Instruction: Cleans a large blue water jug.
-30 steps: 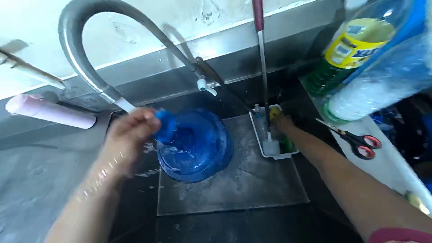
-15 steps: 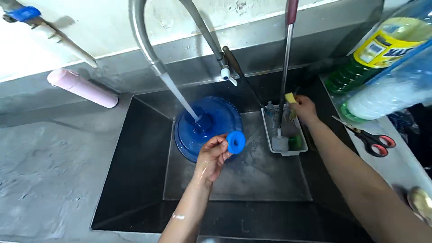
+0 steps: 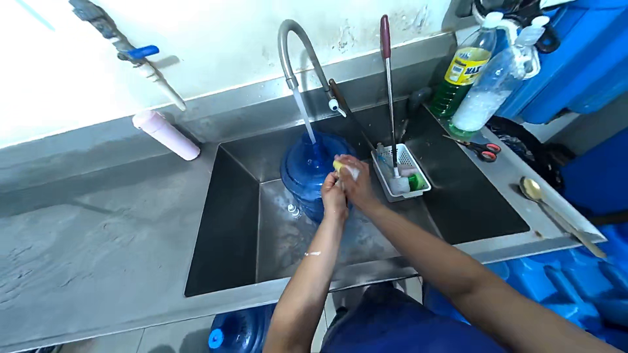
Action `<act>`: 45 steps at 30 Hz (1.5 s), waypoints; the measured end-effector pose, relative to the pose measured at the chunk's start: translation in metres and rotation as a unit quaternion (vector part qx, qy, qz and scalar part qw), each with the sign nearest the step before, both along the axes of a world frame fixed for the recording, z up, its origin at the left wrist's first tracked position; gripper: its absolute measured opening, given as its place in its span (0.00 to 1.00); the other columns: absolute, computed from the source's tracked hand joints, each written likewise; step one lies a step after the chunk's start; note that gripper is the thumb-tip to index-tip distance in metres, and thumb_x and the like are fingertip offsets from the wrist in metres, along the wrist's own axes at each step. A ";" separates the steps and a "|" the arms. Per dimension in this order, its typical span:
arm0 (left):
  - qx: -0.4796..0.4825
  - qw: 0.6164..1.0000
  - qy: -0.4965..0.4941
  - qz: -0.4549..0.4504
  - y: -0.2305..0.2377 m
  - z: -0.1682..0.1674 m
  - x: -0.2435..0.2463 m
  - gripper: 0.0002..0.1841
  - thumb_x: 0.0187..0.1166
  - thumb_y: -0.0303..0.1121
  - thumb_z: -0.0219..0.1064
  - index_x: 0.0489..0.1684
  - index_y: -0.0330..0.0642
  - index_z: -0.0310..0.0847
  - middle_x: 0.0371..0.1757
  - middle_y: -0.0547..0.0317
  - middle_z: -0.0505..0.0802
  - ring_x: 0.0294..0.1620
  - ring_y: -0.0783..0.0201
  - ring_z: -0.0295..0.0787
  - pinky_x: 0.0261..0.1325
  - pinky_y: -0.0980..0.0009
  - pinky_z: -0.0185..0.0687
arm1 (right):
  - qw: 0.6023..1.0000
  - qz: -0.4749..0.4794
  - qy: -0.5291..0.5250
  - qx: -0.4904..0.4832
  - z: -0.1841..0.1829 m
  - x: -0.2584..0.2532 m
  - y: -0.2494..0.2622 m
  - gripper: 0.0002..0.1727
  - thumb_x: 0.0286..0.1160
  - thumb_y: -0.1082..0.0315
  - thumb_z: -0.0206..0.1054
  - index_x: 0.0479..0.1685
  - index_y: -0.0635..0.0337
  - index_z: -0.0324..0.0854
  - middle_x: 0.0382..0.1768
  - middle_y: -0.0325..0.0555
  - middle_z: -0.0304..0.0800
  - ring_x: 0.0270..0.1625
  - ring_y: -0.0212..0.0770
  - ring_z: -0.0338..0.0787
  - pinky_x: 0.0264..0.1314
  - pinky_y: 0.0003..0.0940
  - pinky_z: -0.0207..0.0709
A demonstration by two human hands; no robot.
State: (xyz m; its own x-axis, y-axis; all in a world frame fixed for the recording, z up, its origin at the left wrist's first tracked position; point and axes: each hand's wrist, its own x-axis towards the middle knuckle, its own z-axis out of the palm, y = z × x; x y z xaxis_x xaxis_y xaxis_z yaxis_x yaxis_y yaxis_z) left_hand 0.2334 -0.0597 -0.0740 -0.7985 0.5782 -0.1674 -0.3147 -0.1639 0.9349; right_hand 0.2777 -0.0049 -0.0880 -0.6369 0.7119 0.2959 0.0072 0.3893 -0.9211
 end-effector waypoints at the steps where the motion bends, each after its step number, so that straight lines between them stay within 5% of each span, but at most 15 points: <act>1: 0.008 1.000 0.005 -0.012 -0.007 -0.002 0.001 0.08 0.85 0.17 0.52 0.38 0.35 0.75 0.35 0.60 0.84 0.36 0.71 0.82 0.45 0.73 0.81 | 0.998 -0.001 -0.027 -0.054 0.004 -0.005 0.006 0.23 0.91 0.67 0.51 0.74 0.73 0.76 0.76 0.68 0.77 0.80 0.63 0.74 0.85 0.57 0.63; 6: -0.055 0.995 0.074 -0.046 -0.027 -0.003 -0.003 0.07 0.86 0.19 0.54 0.44 0.27 0.79 0.36 0.57 0.86 0.37 0.73 0.82 0.46 0.74 0.80 | 0.998 -0.007 -0.009 -0.068 -0.002 0.004 -0.034 0.31 0.86 0.68 0.53 0.86 0.76 0.60 0.86 0.74 0.61 0.88 0.67 0.61 0.91 0.58 0.52; 11: -0.006 0.991 0.092 -0.092 -0.044 0.002 -0.008 0.07 0.80 0.16 0.53 0.38 0.32 0.77 0.37 0.60 0.85 0.37 0.74 0.82 0.47 0.75 0.80 | 0.992 -0.047 -0.006 -0.115 0.013 0.005 -0.006 0.22 0.94 0.60 0.51 0.52 0.74 0.82 0.39 0.58 0.87 0.42 0.45 0.86 0.52 0.47 0.79; 15: 0.006 0.988 -0.078 -0.136 -0.041 0.015 0.001 0.27 0.97 0.46 0.27 0.78 0.41 0.65 0.56 0.52 0.86 0.53 0.62 0.86 0.57 0.63 0.83 | 0.958 -0.081 0.055 0.268 0.006 0.007 -0.008 0.15 0.75 0.69 0.66 0.49 0.76 0.87 0.49 0.69 0.92 0.58 0.66 0.91 0.61 0.62 0.82; 17: 0.017 0.984 -0.152 -0.095 -0.039 0.017 -0.002 0.31 0.94 0.55 0.24 0.59 0.46 0.74 0.41 0.58 0.89 0.42 0.65 0.88 0.47 0.65 0.85 | 0.940 -0.013 0.080 0.330 -0.005 0.011 -0.016 0.17 0.67 0.67 0.72 0.49 0.72 0.89 0.47 0.64 0.94 0.52 0.63 0.93 0.53 0.57 0.86; 21: -0.024 0.979 -0.070 -0.188 -0.050 0.014 -0.024 0.24 0.94 0.39 0.27 0.51 0.42 0.73 0.29 0.63 0.87 0.25 0.71 0.86 0.29 0.76 0.84 | 0.978 0.102 0.066 0.168 0.027 0.038 -0.004 0.15 0.68 0.71 0.74 0.48 0.76 0.86 0.53 0.66 0.90 0.57 0.56 0.90 0.62 0.50 0.82; 25: -0.112 0.953 0.179 -0.216 -0.044 0.037 -0.019 0.33 0.94 0.44 0.25 0.64 0.30 0.75 0.45 0.56 0.88 0.46 0.72 0.85 0.55 0.73 0.81 | 0.932 0.152 0.125 0.306 0.000 0.032 0.028 0.12 0.71 0.68 0.69 0.45 0.64 0.94 0.60 0.65 0.90 0.69 0.65 0.85 0.72 0.60 0.76; 28: -0.236 0.855 0.401 -0.229 -0.032 0.058 -0.018 0.29 0.95 0.40 0.34 0.83 0.29 0.68 0.69 0.33 0.87 0.71 0.44 0.84 0.77 0.47 0.72 | 0.976 0.146 0.087 0.136 -0.007 0.039 0.032 0.18 0.77 0.70 0.62 0.54 0.78 0.86 0.62 0.65 0.83 0.65 0.47 0.84 0.69 0.41 0.79; 30: -0.299 0.794 0.486 -0.210 -0.022 0.066 -0.005 0.26 0.94 0.35 0.48 0.86 0.29 0.64 0.60 0.28 0.90 0.62 0.36 0.89 0.69 0.40 0.78 | 0.981 0.127 0.052 -0.136 0.004 0.047 0.008 0.18 0.85 0.76 0.49 0.65 0.82 0.71 0.53 0.52 0.83 0.51 0.27 0.82 0.58 0.23 0.77; 33: -0.290 0.693 0.623 -0.219 -0.015 0.058 0.003 0.26 0.86 0.35 0.60 0.78 0.25 0.74 0.54 0.29 0.92 0.57 0.34 0.92 0.61 0.42 0.84 | 0.856 0.118 0.029 -0.502 0.020 0.057 -0.009 0.22 0.98 0.64 0.31 0.51 0.61 0.73 0.29 0.37 0.82 0.29 0.27 0.84 0.35 0.24 0.82; 36: -0.174 0.619 0.706 -0.297 -0.008 0.045 -0.010 0.25 0.84 0.36 0.61 0.72 0.24 0.78 0.52 0.31 0.93 0.55 0.36 0.93 0.60 0.45 0.86 | 0.805 0.254 0.011 -0.536 0.012 0.072 0.022 0.31 0.93 0.57 0.23 0.37 0.50 0.75 0.23 0.32 0.87 0.26 0.26 0.86 0.32 0.22 0.82; 39: -0.203 0.672 0.635 -0.324 0.007 0.056 -0.043 0.25 0.86 0.32 0.63 0.78 0.28 0.75 0.66 0.32 0.89 0.70 0.38 0.86 0.77 0.46 0.75 | 0.940 0.167 -0.156 -0.252 0.010 0.081 0.094 0.21 0.96 0.66 0.39 0.57 0.64 0.80 0.42 0.41 0.89 0.42 0.28 0.88 0.48 0.25 0.83; 41: -0.199 0.761 0.570 -0.235 0.020 0.063 -0.083 0.23 0.84 0.28 0.60 0.76 0.25 0.75 0.65 0.30 0.89 0.68 0.39 0.87 0.75 0.47 0.77 | 0.942 0.113 -0.316 -0.016 -0.005 0.069 0.166 0.19 0.86 0.72 0.59 0.72 0.70 0.79 0.74 0.65 0.79 0.73 0.56 0.81 0.77 0.54 0.73; 43: -0.177 0.849 0.475 -0.148 0.035 0.069 -0.120 0.23 0.88 0.30 0.49 0.77 0.25 0.73 0.65 0.30 0.88 0.66 0.43 0.86 0.70 0.49 0.78 | 0.938 0.074 -0.336 0.036 -0.003 0.040 0.200 0.28 0.83 0.71 0.65 0.81 0.71 0.70 0.85 0.76 0.61 0.83 0.75 0.66 0.82 0.72 0.60; 45: -0.121 0.908 0.393 -0.084 0.058 0.064 -0.147 0.25 0.90 0.32 0.41 0.75 0.23 0.72 0.67 0.30 0.86 0.68 0.47 0.83 0.73 0.53 0.75 | 0.972 0.107 -0.211 -0.005 0.020 -0.011 0.190 0.27 0.89 0.67 0.57 0.84 0.69 0.66 0.82 0.72 0.68 0.80 0.69 0.73 0.76 0.67 0.70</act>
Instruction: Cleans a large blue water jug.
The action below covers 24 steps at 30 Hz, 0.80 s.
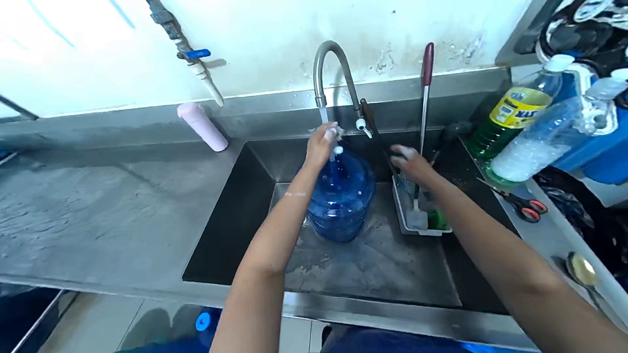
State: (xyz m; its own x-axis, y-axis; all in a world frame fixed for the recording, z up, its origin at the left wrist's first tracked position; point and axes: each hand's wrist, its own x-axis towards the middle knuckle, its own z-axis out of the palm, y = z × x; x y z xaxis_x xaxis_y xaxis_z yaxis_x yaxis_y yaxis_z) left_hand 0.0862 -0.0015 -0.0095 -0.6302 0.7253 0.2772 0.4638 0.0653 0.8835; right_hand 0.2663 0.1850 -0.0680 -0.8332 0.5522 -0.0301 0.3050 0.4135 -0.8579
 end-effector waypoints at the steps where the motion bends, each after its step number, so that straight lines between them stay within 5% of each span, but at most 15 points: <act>1: 0.029 0.999 -0.039 0.019 0.011 -0.005 -0.005 0.25 0.91 0.32 0.39 0.74 0.22 0.72 0.66 0.31 0.86 0.67 0.50 0.83 0.73 0.55 0.75 | 0.996 0.019 0.051 -0.077 0.016 -0.029 -0.017 0.26 0.93 0.63 0.49 0.85 0.65 0.64 0.80 0.66 0.72 0.76 0.62 0.79 0.71 0.61 0.76; 2: 0.053 0.995 -0.072 0.039 0.022 -0.011 -0.005 0.24 0.92 0.32 0.38 0.74 0.23 0.72 0.65 0.33 0.86 0.64 0.53 0.84 0.70 0.57 0.76 | 0.983 0.036 0.076 -0.165 0.033 -0.056 -0.037 0.26 0.96 0.59 0.43 0.86 0.61 0.62 0.78 0.61 0.73 0.72 0.56 0.81 0.66 0.54 0.78; 4: 0.063 0.992 -0.091 0.061 0.039 -0.014 0.001 0.25 0.93 0.33 0.38 0.75 0.26 0.73 0.65 0.35 0.87 0.64 0.52 0.84 0.70 0.56 0.77 | 0.962 0.021 0.125 -0.243 0.048 -0.105 -0.072 0.24 0.98 0.56 0.39 0.74 0.63 0.71 0.55 0.51 0.81 0.49 0.41 0.83 0.50 0.38 0.79; 6: 0.028 0.993 -0.088 0.068 0.037 0.003 0.000 0.25 0.94 0.30 0.38 0.76 0.23 0.73 0.72 0.29 0.83 0.76 0.44 0.78 0.80 0.50 0.67 | 0.967 0.041 0.136 -0.211 0.055 -0.128 -0.089 0.23 0.97 0.64 0.42 0.73 0.72 0.72 0.57 0.59 0.84 0.51 0.43 0.83 0.58 0.41 0.78; 9: -0.053 0.986 -0.081 0.138 0.027 0.018 -0.005 0.20 0.94 0.29 0.45 0.74 0.27 0.75 0.70 0.31 0.85 0.73 0.43 0.80 0.78 0.48 0.70 | 0.975 0.074 0.095 -0.186 0.064 -0.132 -0.095 0.20 0.96 0.65 0.42 0.69 0.70 0.72 0.44 0.49 0.79 0.37 0.33 0.76 0.39 0.31 0.73; 12: -0.030 0.990 0.033 0.136 0.036 0.004 0.011 0.22 0.90 0.32 0.49 0.75 0.28 0.77 0.69 0.30 0.86 0.76 0.39 0.80 0.81 0.44 0.68 | 0.952 0.093 0.113 -0.268 0.052 -0.132 -0.078 0.23 0.97 0.64 0.36 0.76 0.69 0.67 0.55 0.47 0.83 0.52 0.29 0.83 0.60 0.26 0.78; 15: -0.103 0.988 -0.019 0.113 0.029 0.023 -0.003 0.22 0.96 0.33 0.45 0.72 0.27 0.78 0.71 0.32 0.85 0.76 0.41 0.78 0.81 0.45 0.66 | 0.962 0.065 0.053 -0.259 0.058 -0.135 -0.087 0.13 0.94 0.63 0.46 0.41 0.56 0.72 0.18 0.30 0.68 0.16 0.23 0.64 0.19 0.20 0.61; 17: -0.112 0.984 -0.026 0.140 0.031 0.028 -0.003 0.21 0.94 0.34 0.47 0.69 0.26 0.78 0.68 0.30 0.85 0.74 0.39 0.79 0.78 0.42 0.68 | 0.950 0.063 0.078 -0.297 0.054 -0.140 -0.084 0.12 0.95 0.65 0.45 0.49 0.59 0.73 0.25 0.34 0.72 0.21 0.25 0.70 0.24 0.23 0.69; 19: -0.063 0.987 0.013 0.146 0.036 0.024 0.003 0.21 0.91 0.34 0.51 0.68 0.27 0.80 0.64 0.30 0.87 0.71 0.39 0.82 0.76 0.43 0.72 | 0.923 0.070 0.129 -0.356 0.051 -0.142 -0.078 0.17 0.96 0.63 0.40 0.63 0.62 0.72 0.38 0.40 0.78 0.36 0.30 0.78 0.42 0.28 0.77; 22: -0.084 0.986 -0.063 0.130 0.030 0.025 -0.008 0.27 0.97 0.38 0.36 0.62 0.29 0.82 0.61 0.34 0.88 0.66 0.44 0.82 0.72 0.46 0.71 | 0.949 0.056 0.069 -0.304 0.061 -0.139 -0.090 0.12 0.94 0.64 0.48 0.38 0.52 0.71 0.16 0.30 0.66 0.13 0.24 0.61 0.15 0.20 0.56; 24: -0.032 0.986 -0.045 0.158 0.031 0.021 -0.004 0.26 0.95 0.36 0.39 0.69 0.25 0.78 0.67 0.28 0.85 0.74 0.38 0.79 0.78 0.41 0.67 | 0.949 0.026 0.105 -0.296 0.061 -0.143 -0.091 0.13 0.95 0.63 0.48 0.51 0.58 0.76 0.29 0.37 0.75 0.26 0.27 0.72 0.29 0.25 0.70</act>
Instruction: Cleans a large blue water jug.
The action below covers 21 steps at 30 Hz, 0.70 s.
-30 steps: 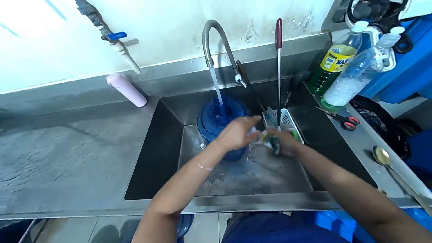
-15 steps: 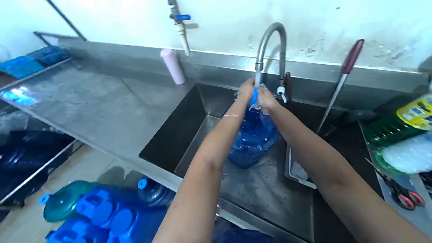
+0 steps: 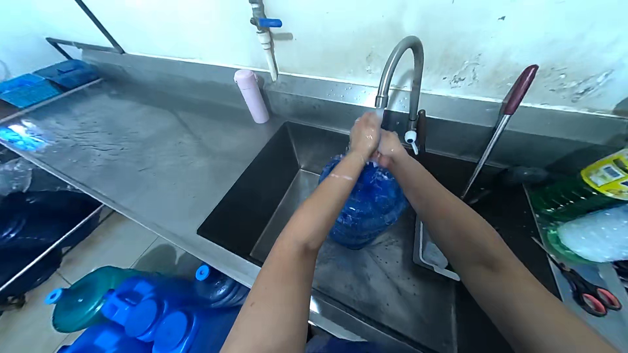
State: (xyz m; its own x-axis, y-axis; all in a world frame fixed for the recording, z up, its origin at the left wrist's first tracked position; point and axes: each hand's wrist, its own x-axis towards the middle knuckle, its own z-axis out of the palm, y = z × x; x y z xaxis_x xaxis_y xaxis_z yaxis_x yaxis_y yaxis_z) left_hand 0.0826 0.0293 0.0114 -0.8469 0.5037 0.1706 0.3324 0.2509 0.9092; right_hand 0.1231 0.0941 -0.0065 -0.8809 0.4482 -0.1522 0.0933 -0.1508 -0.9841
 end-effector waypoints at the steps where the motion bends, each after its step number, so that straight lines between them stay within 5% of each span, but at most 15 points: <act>1: 0.073 0.997 -0.009 0.017 0.005 -0.008 0.005 0.24 0.92 0.34 0.43 0.70 0.23 0.76 0.66 0.28 0.86 0.71 0.40 0.81 0.76 0.43 0.70 | 0.999 -0.016 0.037 0.024 -0.001 -0.001 0.002 0.15 0.95 0.65 0.46 0.57 0.62 0.77 0.40 0.42 0.81 0.40 0.30 0.80 0.45 0.29 0.77; 3: 0.223 0.962 -0.153 0.049 0.007 -0.010 0.009 0.24 0.95 0.34 0.37 0.70 0.25 0.74 0.58 0.37 0.87 0.58 0.54 0.83 0.66 0.57 0.76 | 0.977 0.002 0.116 0.181 -0.005 0.005 0.006 0.16 0.88 0.75 0.51 0.61 0.77 0.81 0.66 0.63 0.80 0.68 0.49 0.80 0.72 0.43 0.74; 5: 0.275 0.898 -0.331 0.092 0.008 -0.005 -0.001 0.25 0.96 0.45 0.34 0.49 0.40 0.77 0.33 0.58 0.85 0.29 0.69 0.82 0.35 0.71 0.79 | 0.919 0.034 0.196 0.341 -0.016 0.014 0.007 0.15 0.80 0.78 0.59 0.57 0.77 0.87 0.70 0.78 0.74 0.75 0.65 0.74 0.78 0.53 0.69; 6: 0.258 0.899 -0.344 0.091 0.009 -0.005 -0.004 0.24 0.96 0.45 0.35 0.45 0.42 0.75 0.30 0.59 0.83 0.27 0.68 0.80 0.32 0.71 0.78 | 0.912 0.043 0.202 0.355 -0.019 0.017 0.011 0.16 0.81 0.77 0.59 0.58 0.76 0.88 0.70 0.77 0.75 0.74 0.63 0.75 0.77 0.51 0.70; 7: 0.227 0.926 -0.294 0.073 0.009 -0.008 -0.001 0.25 0.97 0.41 0.34 0.53 0.35 0.77 0.39 0.52 0.84 0.37 0.63 0.80 0.43 0.66 0.77 | 0.931 0.052 0.175 0.316 -0.019 0.020 0.015 0.17 0.86 0.74 0.55 0.60 0.76 0.86 0.69 0.69 0.77 0.71 0.53 0.78 0.74 0.43 0.73; 9: 0.094 0.995 -0.025 0.011 0.012 -0.018 0.008 0.21 0.93 0.29 0.41 0.66 0.22 0.77 0.59 0.33 0.88 0.64 0.47 0.84 0.71 0.54 0.75 | 0.987 0.049 0.081 0.133 -0.010 0.019 0.024 0.24 0.97 0.61 0.39 0.63 0.70 0.78 0.52 0.47 0.83 0.49 0.34 0.84 0.51 0.32 0.79; 11: -0.023 0.971 0.230 -0.057 0.013 -0.027 0.007 0.21 0.87 0.29 0.49 0.60 0.24 0.85 0.64 0.29 0.89 0.71 0.36 0.84 0.77 0.42 0.71 | 0.999 0.046 0.016 0.002 -0.007 0.022 0.031 0.20 0.96 0.58 0.38 0.55 0.56 0.75 0.35 0.37 0.83 0.34 0.29 0.84 0.39 0.29 0.81; 12: -0.050 0.967 0.236 -0.082 0.013 -0.025 0.004 0.21 0.89 0.31 0.49 0.58 0.26 0.87 0.63 0.31 0.90 0.70 0.37 0.85 0.75 0.41 0.73 | 0.999 0.047 0.005 -0.010 -0.009 0.022 0.032 0.18 0.96 0.58 0.39 0.50 0.53 0.74 0.28 0.34 0.79 0.26 0.27 0.79 0.31 0.26 0.77; 14: -0.033 0.996 0.027 -0.072 0.017 -0.017 -0.003 0.24 0.95 0.36 0.43 0.59 0.26 0.84 0.59 0.34 0.90 0.66 0.44 0.86 0.72 0.45 0.74 | 0.999 0.006 0.028 0.040 -0.017 0.014 0.025 0.18 0.96 0.58 0.40 0.44 0.53 0.74 0.19 0.30 0.69 0.16 0.25 0.64 0.19 0.22 0.60; 15: 0.015 0.995 -0.086 -0.043 0.022 -0.018 -0.007 0.26 0.97 0.39 0.40 0.60 0.25 0.81 0.57 0.34 0.88 0.61 0.48 0.84 0.69 0.50 0.75 | 0.996 -0.024 0.046 0.079 -0.022 0.012 0.020 0.19 0.97 0.59 0.41 0.51 0.58 0.76 0.23 0.34 0.71 0.19 0.26 0.65 0.22 0.23 0.61; 17: 0.099 0.980 -0.174 0.025 0.029 -0.022 -0.008 0.25 0.97 0.39 0.36 0.56 0.30 0.78 0.48 0.42 0.84 0.49 0.55 0.80 0.56 0.57 0.76 | 0.986 -0.044 0.088 0.138 -0.025 0.008 0.016 0.22 0.97 0.63 0.42 0.70 0.69 0.76 0.46 0.49 0.85 0.39 0.31 0.79 0.44 0.30 0.75; 18: 0.100 0.983 -0.148 0.037 0.031 -0.021 -0.006 0.25 0.97 0.37 0.36 0.60 0.28 0.79 0.53 0.37 0.86 0.55 0.50 0.82 0.62 0.52 0.76 | 0.985 -0.050 0.105 0.126 -0.024 0.003 0.018 0.23 0.97 0.65 0.42 0.70 0.72 0.76 0.55 0.56 0.87 0.52 0.36 0.84 0.59 0.35 0.78; 21: 0.095 0.992 -0.076 0.018 0.032 -0.024 0.007 0.21 0.93 0.35 0.46 0.72 0.29 0.76 0.67 0.32 0.85 0.69 0.43 0.82 0.73 0.45 0.73 | 0.990 -0.073 0.104 0.054 -0.022 -0.008 0.023 0.20 0.95 0.67 0.40 0.62 0.69 0.76 0.51 0.50 0.84 0.52 0.34 0.83 0.61 0.34 0.77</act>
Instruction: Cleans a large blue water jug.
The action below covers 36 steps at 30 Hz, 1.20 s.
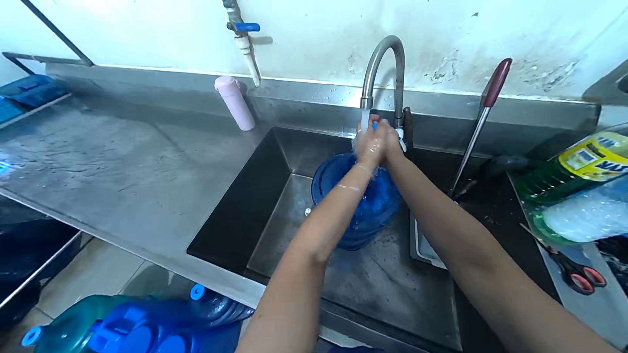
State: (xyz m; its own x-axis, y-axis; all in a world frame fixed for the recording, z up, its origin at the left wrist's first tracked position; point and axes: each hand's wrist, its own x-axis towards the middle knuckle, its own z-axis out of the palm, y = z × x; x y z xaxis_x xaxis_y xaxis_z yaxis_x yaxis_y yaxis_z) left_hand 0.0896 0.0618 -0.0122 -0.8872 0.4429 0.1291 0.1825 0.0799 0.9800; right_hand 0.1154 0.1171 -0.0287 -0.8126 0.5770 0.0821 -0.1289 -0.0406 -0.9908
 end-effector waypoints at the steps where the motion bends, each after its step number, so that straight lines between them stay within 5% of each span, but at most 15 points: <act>1: 0.029 0.999 -0.022 0.001 -0.001 0.001 -0.002 0.21 0.95 0.35 0.44 0.69 0.29 0.77 0.62 0.37 0.87 0.63 0.50 0.83 0.69 0.52 0.75 | 1.000 -0.001 -0.020 0.021 0.005 0.004 -0.003 0.18 0.95 0.68 0.46 0.64 0.72 0.76 0.52 0.55 0.86 0.52 0.38 0.84 0.60 0.38 0.78; 3: 0.070 0.995 -0.070 0.005 -0.002 0.007 -0.007 0.21 0.96 0.34 0.39 0.61 0.29 0.78 0.52 0.46 0.86 0.51 0.60 0.80 0.59 0.62 0.75 | 0.997 0.025 -0.026 0.063 0.006 0.013 -0.009 0.18 0.93 0.70 0.51 0.72 0.70 0.73 0.55 0.56 0.86 0.49 0.37 0.84 0.53 0.37 0.79; 6: 0.130 0.986 -0.102 -0.002 -0.007 0.005 -0.004 0.22 0.96 0.34 0.38 0.70 0.27 0.71 0.57 0.41 0.84 0.55 0.58 0.80 0.64 0.61 0.76 | 0.990 0.022 0.011 0.139 0.002 0.016 -0.007 0.21 0.92 0.70 0.52 0.74 0.72 0.77 0.70 0.65 0.81 0.71 0.47 0.80 0.76 0.40 0.71; 8: 0.163 0.966 -0.201 0.008 -0.012 0.007 -0.006 0.21 0.96 0.40 0.37 0.60 0.36 0.76 0.41 0.56 0.84 0.38 0.68 0.80 0.45 0.69 0.79 | 0.968 -0.019 0.057 0.243 -0.002 0.020 -0.010 0.16 0.84 0.73 0.61 0.61 0.74 0.86 0.56 0.66 0.82 0.59 0.51 0.81 0.65 0.41 0.74; 10: 0.185 0.950 -0.250 0.024 -0.017 0.010 -0.011 0.23 0.96 0.44 0.37 0.49 0.40 0.76 0.33 0.59 0.83 0.31 0.68 0.80 0.37 0.70 0.79 | 0.971 -0.012 0.066 0.230 -0.002 0.026 -0.012 0.17 0.82 0.72 0.64 0.63 0.75 0.81 0.52 0.61 0.84 0.50 0.44 0.85 0.56 0.38 0.80; 12: 0.153 0.982 -0.107 -0.006 -0.023 0.004 -0.007 0.23 0.97 0.37 0.35 0.57 0.28 0.76 0.43 0.50 0.85 0.43 0.65 0.81 0.51 0.67 0.79 | 0.995 0.029 0.025 0.098 0.003 0.027 -0.013 0.15 0.93 0.65 0.50 0.59 0.70 0.72 0.44 0.49 0.81 0.41 0.34 0.83 0.47 0.33 0.81; 15: -0.015 0.986 0.161 -0.038 -0.029 0.004 0.001 0.17 0.85 0.30 0.52 0.55 0.22 0.79 0.55 0.31 0.86 0.60 0.43 0.83 0.65 0.47 0.76 | 0.995 0.076 0.000 -0.060 0.006 0.028 -0.012 0.23 0.96 0.60 0.38 0.61 0.64 0.77 0.40 0.39 0.83 0.41 0.29 0.85 0.47 0.30 0.81; 18: -0.095 0.983 0.156 -0.034 -0.033 0.014 -0.003 0.20 0.89 0.35 0.52 0.61 0.24 0.79 0.62 0.30 0.84 0.66 0.40 0.80 0.71 0.43 0.71 | 0.981 0.120 -0.010 -0.155 0.012 0.036 -0.018 0.20 0.97 0.62 0.37 0.66 0.60 0.72 0.44 0.41 0.83 0.45 0.32 0.86 0.51 0.31 0.82; 20: -0.069 0.982 0.173 -0.032 -0.031 0.014 -0.002 0.19 0.87 0.33 0.50 0.54 0.23 0.79 0.55 0.32 0.85 0.60 0.43 0.82 0.67 0.46 0.73 | 0.974 0.124 0.003 -0.188 0.013 0.036 -0.018 0.18 0.96 0.65 0.37 0.67 0.58 0.71 0.44 0.40 0.84 0.44 0.31 0.87 0.50 0.30 0.83; 24: -0.141 0.989 0.023 -0.044 -0.031 0.022 -0.012 0.23 0.95 0.38 0.44 0.53 0.27 0.82 0.48 0.38 0.87 0.52 0.48 0.83 0.60 0.47 0.76 | 0.966 0.104 -0.037 -0.235 0.006 0.033 -0.023 0.10 0.95 0.66 0.43 0.56 0.52 0.71 0.28 0.32 0.76 0.20 0.23 0.71 0.22 0.17 0.68; 26: -0.115 0.990 0.079 -0.006 -0.028 0.015 -0.006 0.20 0.92 0.36 0.49 0.55 0.27 0.83 0.55 0.33 0.87 0.60 0.42 0.83 0.66 0.43 0.74 | 0.964 0.060 -0.013 -0.258 0.005 0.025 -0.025 0.12 0.95 0.61 0.47 0.55 0.53 0.75 0.29 0.33 0.79 0.23 0.24 0.75 0.26 0.19 0.72; 27: -0.099 0.988 0.121 -0.005 -0.026 0.010 0.001 0.18 0.89 0.34 0.54 0.60 0.26 0.81 0.62 0.29 0.84 0.66 0.38 0.80 0.71 0.43 0.73 | 0.961 0.044 0.015 -0.272 0.005 0.025 -0.026 0.16 0.96 0.60 0.45 0.60 0.57 0.75 0.36 0.39 0.83 0.33 0.29 0.82 0.38 0.27 0.80; 29: -0.085 0.990 0.114 -0.018 -0.027 0.006 0.006 0.19 0.90 0.32 0.53 0.67 0.25 0.77 0.64 0.29 0.84 0.68 0.40 0.81 0.72 0.46 0.74 | 0.976 0.036 0.018 -0.213 0.004 0.028 -0.032 0.21 0.97 0.56 0.40 0.64 0.59 0.75 0.39 0.40 0.82 0.38 0.30 0.82 0.44 0.29 0.80; 32: -0.030 0.998 -0.058 -0.022 -0.030 0.015 -0.015 0.22 0.97 0.38 0.40 0.60 0.31 0.78 0.43 0.50 0.84 0.40 0.62 0.79 0.49 0.63 0.77 | 0.996 0.093 -0.012 0.004 0.000 0.032 -0.029 0.16 0.96 0.64 0.45 0.56 0.63 0.76 0.23 0.30 0.66 0.19 0.21 0.63 0.21 0.17 0.59; 36: -0.049 0.999 0.019 -0.001 -0.033 0.017 -0.014 0.21 0.92 0.36 0.49 0.68 0.27 0.75 0.54 0.32 0.87 0.56 0.43 0.84 0.63 0.44 0.75 | 0.982 0.103 0.039 0.153 -0.003 0.030 -0.020 0.17 0.92 0.71 0.46 0.62 0.74 0.75 0.33 0.43 0.80 0.29 0.26 0.77 0.37 0.24 0.75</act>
State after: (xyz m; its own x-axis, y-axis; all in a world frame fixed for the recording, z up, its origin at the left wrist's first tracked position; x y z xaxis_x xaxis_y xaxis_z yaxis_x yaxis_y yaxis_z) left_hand 0.0761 0.0285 0.0053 -0.8814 0.4572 0.1185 0.2192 0.1737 0.9601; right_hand 0.1450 0.0975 -0.0322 -0.8938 0.3403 0.2922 -0.2243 0.2249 -0.9482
